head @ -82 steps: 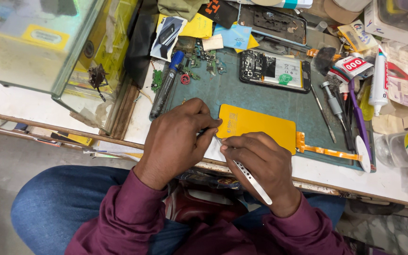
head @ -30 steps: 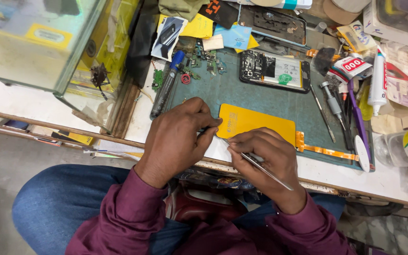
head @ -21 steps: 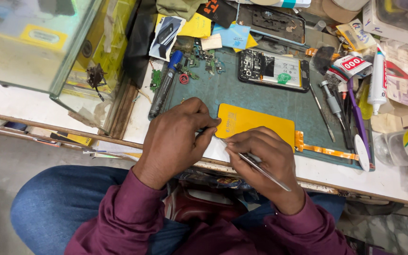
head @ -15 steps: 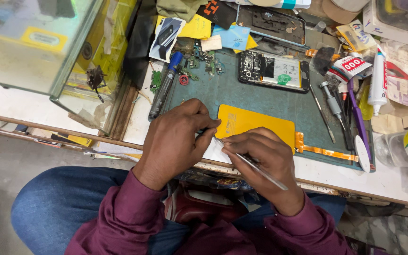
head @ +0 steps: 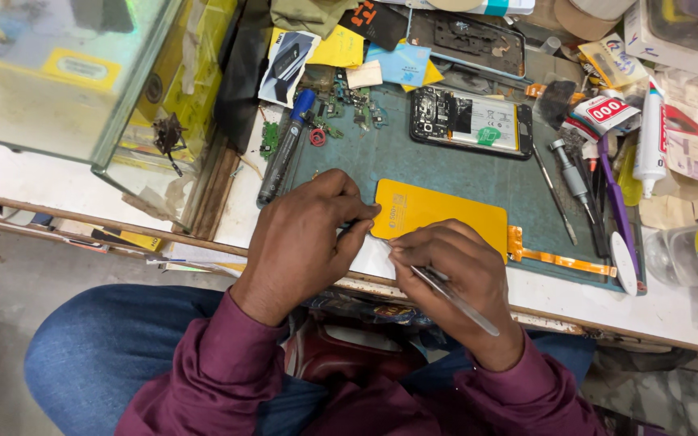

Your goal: The person uses tweezers to carefully peel and remove a protective film from a yellow rectangular component on a workbench. They repeatedly lift and adjust the film with the tweezers while stabilizing the component with their other hand.

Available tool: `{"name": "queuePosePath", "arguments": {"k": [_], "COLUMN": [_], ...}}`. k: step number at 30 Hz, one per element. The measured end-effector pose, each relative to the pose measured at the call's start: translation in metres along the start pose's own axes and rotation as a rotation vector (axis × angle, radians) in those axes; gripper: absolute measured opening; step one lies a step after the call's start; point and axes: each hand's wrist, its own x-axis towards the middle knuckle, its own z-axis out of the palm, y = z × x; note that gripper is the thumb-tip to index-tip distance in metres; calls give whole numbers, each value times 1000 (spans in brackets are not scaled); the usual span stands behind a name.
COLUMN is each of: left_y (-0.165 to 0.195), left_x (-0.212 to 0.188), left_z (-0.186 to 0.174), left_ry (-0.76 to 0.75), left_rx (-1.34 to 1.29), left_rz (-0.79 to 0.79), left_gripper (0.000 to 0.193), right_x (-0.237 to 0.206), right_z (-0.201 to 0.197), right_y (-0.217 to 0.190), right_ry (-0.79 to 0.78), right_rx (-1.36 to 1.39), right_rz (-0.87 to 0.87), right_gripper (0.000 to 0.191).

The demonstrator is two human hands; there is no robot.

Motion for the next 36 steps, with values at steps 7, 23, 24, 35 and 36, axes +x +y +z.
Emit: {"name": "queuePosePath", "arguments": {"k": [7, 23, 24, 35, 36], "left_y": [0, -1, -1, -2, -2], "left_x": [0, -1, -1, -2, -2], "left_z": [0, 2, 2, 1, 2], "left_ry": [8, -3, -5, 4, 0], "left_rx": [-5, -4, -2, -1, -1], "left_rz": [-2, -5, -7, 12, 15], "left_gripper": [13, 17, 17, 16, 16], "right_x": [-4, -12, -12, -6, -6], "right_z": [2, -2, -2, -5, -5], "right_y": [0, 5, 5, 0, 0], "right_ry": [12, 52, 48, 5, 2], "right_rx": [-36, -4, -13, -3, -6], "right_rz": [-35, 106, 105, 87, 77], "right_gripper": [17, 17, 17, 15, 15]}}
